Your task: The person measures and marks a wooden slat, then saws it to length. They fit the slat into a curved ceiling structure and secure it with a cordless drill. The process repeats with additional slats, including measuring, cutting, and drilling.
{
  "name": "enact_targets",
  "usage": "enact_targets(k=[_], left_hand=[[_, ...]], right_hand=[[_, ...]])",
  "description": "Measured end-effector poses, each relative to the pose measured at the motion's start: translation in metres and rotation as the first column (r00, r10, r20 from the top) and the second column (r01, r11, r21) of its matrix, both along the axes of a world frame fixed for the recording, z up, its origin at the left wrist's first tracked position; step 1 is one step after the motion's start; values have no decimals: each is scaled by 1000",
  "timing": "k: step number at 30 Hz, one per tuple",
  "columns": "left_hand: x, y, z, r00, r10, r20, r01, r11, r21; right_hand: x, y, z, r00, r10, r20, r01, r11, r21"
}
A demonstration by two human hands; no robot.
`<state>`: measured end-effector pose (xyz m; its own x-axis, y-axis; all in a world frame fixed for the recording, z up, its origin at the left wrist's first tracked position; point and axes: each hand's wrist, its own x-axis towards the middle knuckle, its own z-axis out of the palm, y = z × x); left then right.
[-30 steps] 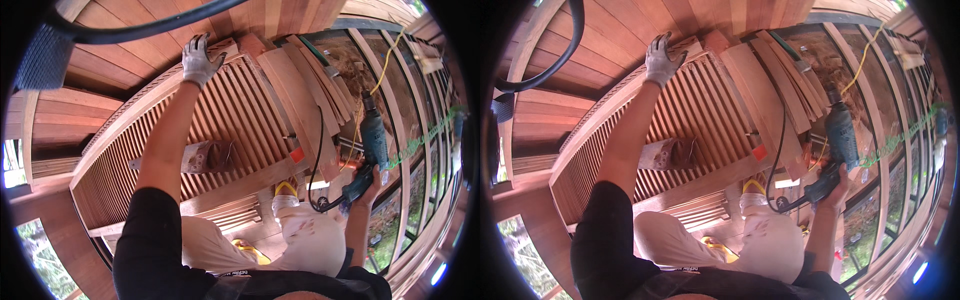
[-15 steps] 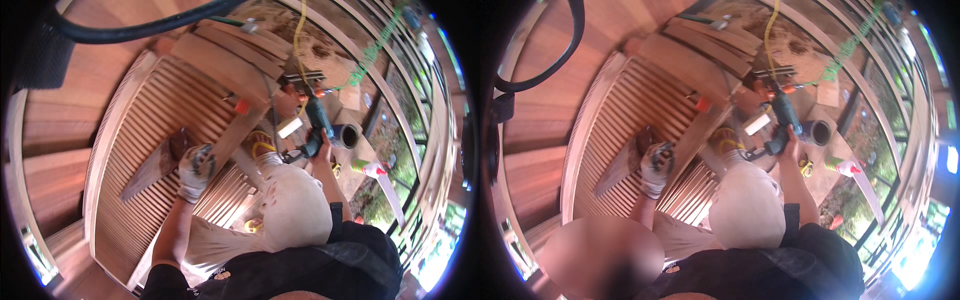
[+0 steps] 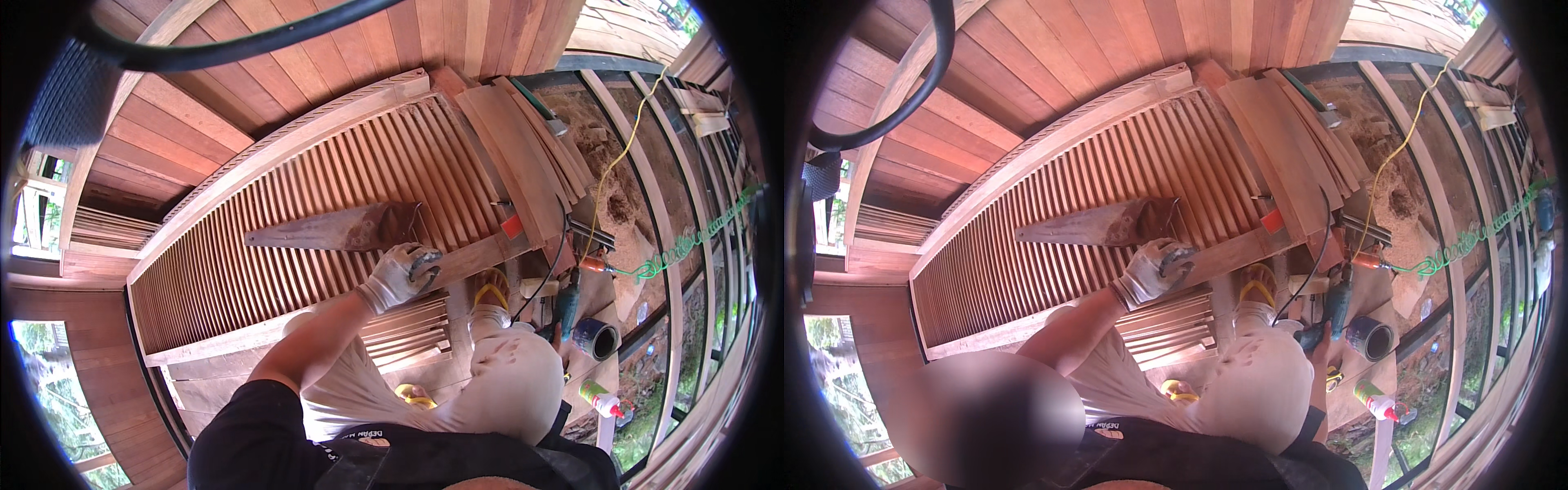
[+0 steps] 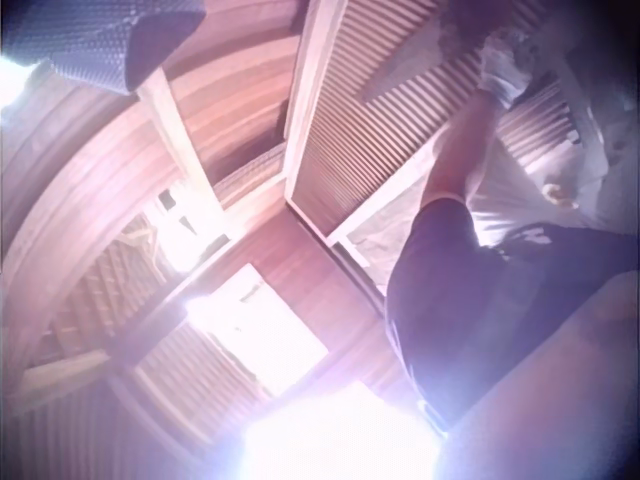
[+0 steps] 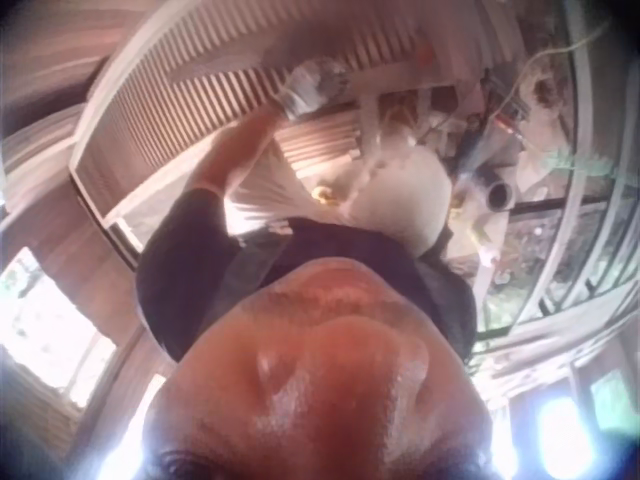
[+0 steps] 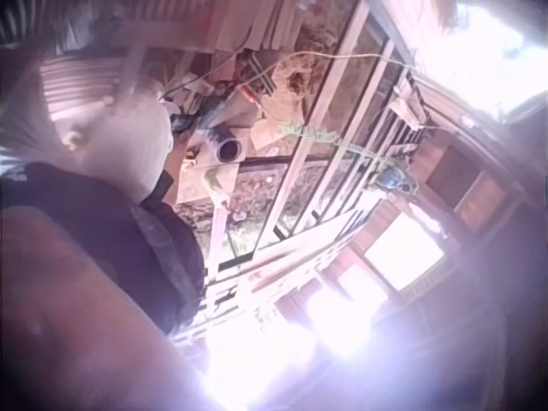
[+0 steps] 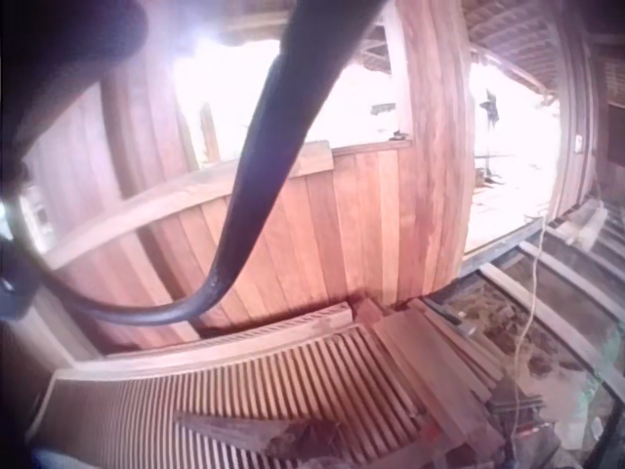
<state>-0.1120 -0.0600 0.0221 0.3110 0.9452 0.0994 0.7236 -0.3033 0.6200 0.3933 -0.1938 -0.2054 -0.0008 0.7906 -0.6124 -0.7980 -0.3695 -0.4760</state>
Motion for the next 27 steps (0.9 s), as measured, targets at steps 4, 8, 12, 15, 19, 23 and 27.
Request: enact_targets(k=[4,8,12,15,19,23,27], left_hand=[[11,4,5,997,-72,20,71,994,86],[20,18,0,996,-88,26,84,986,144],[-6,11,27,984,83,157,-66,992,-105],[-8,23,23,979,117,169,-106,991,-77],[-7,30,29,979,142,148,-144,990,1],[-18,27,37,938,285,198,-273,958,-86],[-45,30,41,895,370,249,-374,927,-33]], right_hand=[[20,-11,-15,966,115,232,-78,984,-161],[78,-4,1,-576,635,515,-203,499,-843],[-27,134,198,-308,221,925,-215,931,-294],[-118,239,292,-193,-125,973,-444,896,27],[-202,368,282,-438,-56,897,-574,785,-232],[-236,430,237,-431,210,877,-588,673,-450],[-237,438,226,-256,224,940,-561,758,-333]])
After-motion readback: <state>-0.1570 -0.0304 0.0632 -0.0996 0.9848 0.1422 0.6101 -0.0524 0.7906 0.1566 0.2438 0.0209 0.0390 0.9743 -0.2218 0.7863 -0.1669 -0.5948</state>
